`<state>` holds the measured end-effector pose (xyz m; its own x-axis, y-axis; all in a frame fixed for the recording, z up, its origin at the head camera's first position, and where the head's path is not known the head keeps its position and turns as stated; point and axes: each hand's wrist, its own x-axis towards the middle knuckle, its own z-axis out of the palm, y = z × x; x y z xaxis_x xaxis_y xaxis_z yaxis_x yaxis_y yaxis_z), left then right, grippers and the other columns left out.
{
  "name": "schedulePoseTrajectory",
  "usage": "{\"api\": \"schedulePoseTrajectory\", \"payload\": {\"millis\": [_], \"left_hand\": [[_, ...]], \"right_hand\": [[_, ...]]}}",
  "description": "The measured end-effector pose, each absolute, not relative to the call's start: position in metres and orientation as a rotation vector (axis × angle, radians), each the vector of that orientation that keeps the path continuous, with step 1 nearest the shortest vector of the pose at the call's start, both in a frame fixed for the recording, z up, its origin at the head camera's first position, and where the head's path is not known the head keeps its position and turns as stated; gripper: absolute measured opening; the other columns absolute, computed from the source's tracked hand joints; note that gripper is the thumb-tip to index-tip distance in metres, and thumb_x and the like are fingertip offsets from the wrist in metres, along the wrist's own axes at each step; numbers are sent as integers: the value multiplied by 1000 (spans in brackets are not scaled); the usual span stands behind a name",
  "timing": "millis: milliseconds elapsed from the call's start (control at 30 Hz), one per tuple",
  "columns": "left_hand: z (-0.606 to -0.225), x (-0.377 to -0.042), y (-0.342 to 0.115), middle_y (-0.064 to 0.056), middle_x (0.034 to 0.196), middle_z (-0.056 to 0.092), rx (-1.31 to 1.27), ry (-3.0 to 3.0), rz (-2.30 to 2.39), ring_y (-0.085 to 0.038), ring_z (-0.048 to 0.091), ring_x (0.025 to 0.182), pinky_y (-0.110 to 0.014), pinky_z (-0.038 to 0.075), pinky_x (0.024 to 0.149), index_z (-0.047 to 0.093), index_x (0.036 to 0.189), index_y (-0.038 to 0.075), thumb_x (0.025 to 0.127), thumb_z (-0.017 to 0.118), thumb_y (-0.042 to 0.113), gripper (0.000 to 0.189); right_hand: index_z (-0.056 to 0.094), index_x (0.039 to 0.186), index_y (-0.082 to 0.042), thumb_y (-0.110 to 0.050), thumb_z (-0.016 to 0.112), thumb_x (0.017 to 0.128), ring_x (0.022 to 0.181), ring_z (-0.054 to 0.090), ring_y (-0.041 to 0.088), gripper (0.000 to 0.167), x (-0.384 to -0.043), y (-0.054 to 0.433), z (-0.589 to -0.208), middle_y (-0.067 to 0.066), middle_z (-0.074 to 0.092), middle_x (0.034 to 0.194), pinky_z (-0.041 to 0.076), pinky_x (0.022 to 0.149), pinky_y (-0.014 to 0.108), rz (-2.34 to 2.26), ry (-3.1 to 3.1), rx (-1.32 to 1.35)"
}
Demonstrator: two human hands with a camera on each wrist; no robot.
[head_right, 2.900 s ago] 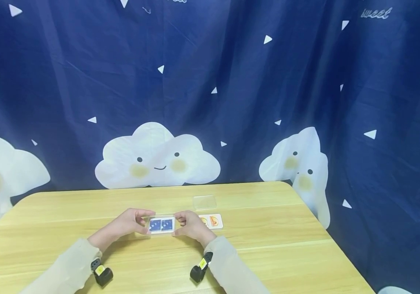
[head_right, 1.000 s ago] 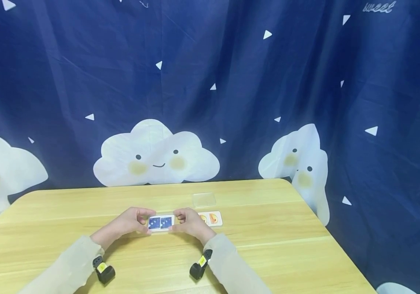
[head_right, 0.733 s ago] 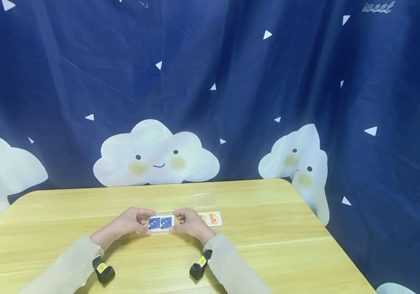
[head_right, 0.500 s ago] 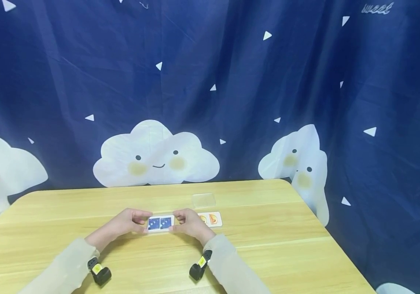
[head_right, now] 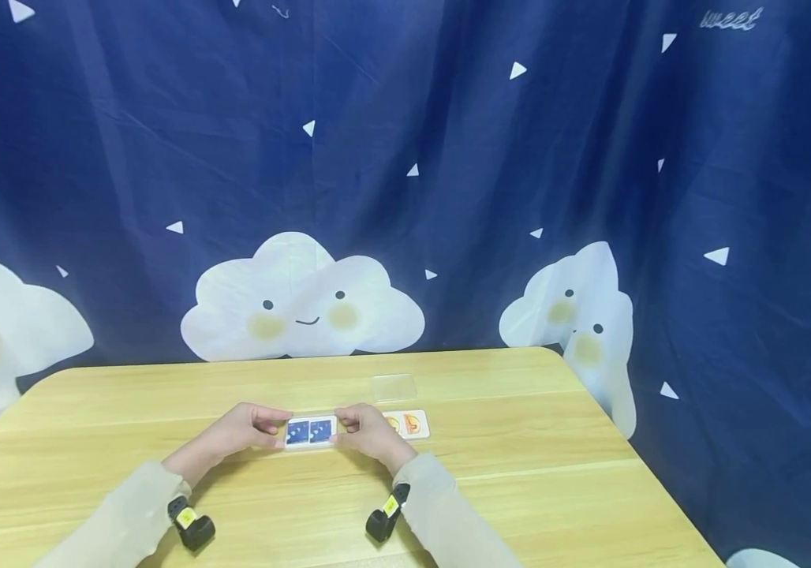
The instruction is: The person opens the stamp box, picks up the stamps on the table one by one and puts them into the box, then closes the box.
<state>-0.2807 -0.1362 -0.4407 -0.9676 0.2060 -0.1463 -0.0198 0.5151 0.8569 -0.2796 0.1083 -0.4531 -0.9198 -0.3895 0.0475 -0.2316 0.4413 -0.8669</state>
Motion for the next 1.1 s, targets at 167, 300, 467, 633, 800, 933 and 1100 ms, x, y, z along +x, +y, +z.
{"api": "schedulePoseTrajectory", "payload": {"millis": [167, 300, 467, 633, 800, 933, 1100], "left_hand": [[-441, -280, -137, -9, 107, 66, 174, 2542, 1428, -18, 57, 87, -33, 47, 78, 66, 115, 3, 68, 79, -1, 49], [-441, -280, -136, -8, 104, 66, 162, 2548, 1418, -18, 57, 86, -35, 47, 80, 66, 115, 3, 67, 79, -1, 50], [-440, -280, -136, -7, 103, 66, 165, 2546, 1427, -18, 56, 87, -34, 46, 79, 67, 115, 4, 67, 79, 0, 49], [-443, -281, -137, -7, 98, 64, 142, 2526, 1445, -19, 54, 85, -29, 45, 74, 67, 114, 4, 67, 80, 0, 50], [-444, -281, -137, -7, 97, 63, 162, 2520, 1450, -19, 54, 85, -29, 45, 73, 67, 114, 3, 67, 80, 0, 50], [-443, -282, -137, -7, 100, 64, 215, 2538, 1438, -19, 56, 86, -31, 47, 75, 66, 115, 3, 66, 80, 0, 51], [-442, -281, -137, -7, 99, 64, 199, 2539, 1443, -19, 56, 87, -31, 48, 75, 66, 115, 3, 65, 81, 0, 51]], "right_hand": [[58, 124, 1, -8, 72, 81, 104, 55, 22, 46, -281, 108, -454, 12, 61, 114, 46, 90, 32, -1459, 2540, -560], [59, 124, 1, -7, 72, 80, 102, 55, 22, 46, -281, 107, -454, 11, 61, 113, 47, 89, 32, -1443, 2555, -560], [61, 122, -1, -8, 73, 80, 99, 55, 19, 45, -280, 106, -452, 8, 61, 110, 47, 87, 31, -1426, 2585, -519], [61, 122, -1, -7, 74, 79, 98, 55, 18, 46, -278, 106, -452, 8, 61, 109, 47, 86, 29, -1439, 2573, -518], [61, 122, 0, -7, 74, 78, 98, 56, 20, 46, -277, 106, -453, 10, 62, 109, 47, 87, 30, -1440, 2574, -530], [60, 122, 0, -8, 74, 78, 99, 56, 20, 47, -278, 107, -452, 10, 62, 109, 47, 87, 31, -1424, 2592, -525], [60, 122, 0, -8, 74, 79, 99, 56, 19, 46, -279, 107, -452, 10, 62, 109, 47, 86, 30, -1433, 2579, -535]]}}
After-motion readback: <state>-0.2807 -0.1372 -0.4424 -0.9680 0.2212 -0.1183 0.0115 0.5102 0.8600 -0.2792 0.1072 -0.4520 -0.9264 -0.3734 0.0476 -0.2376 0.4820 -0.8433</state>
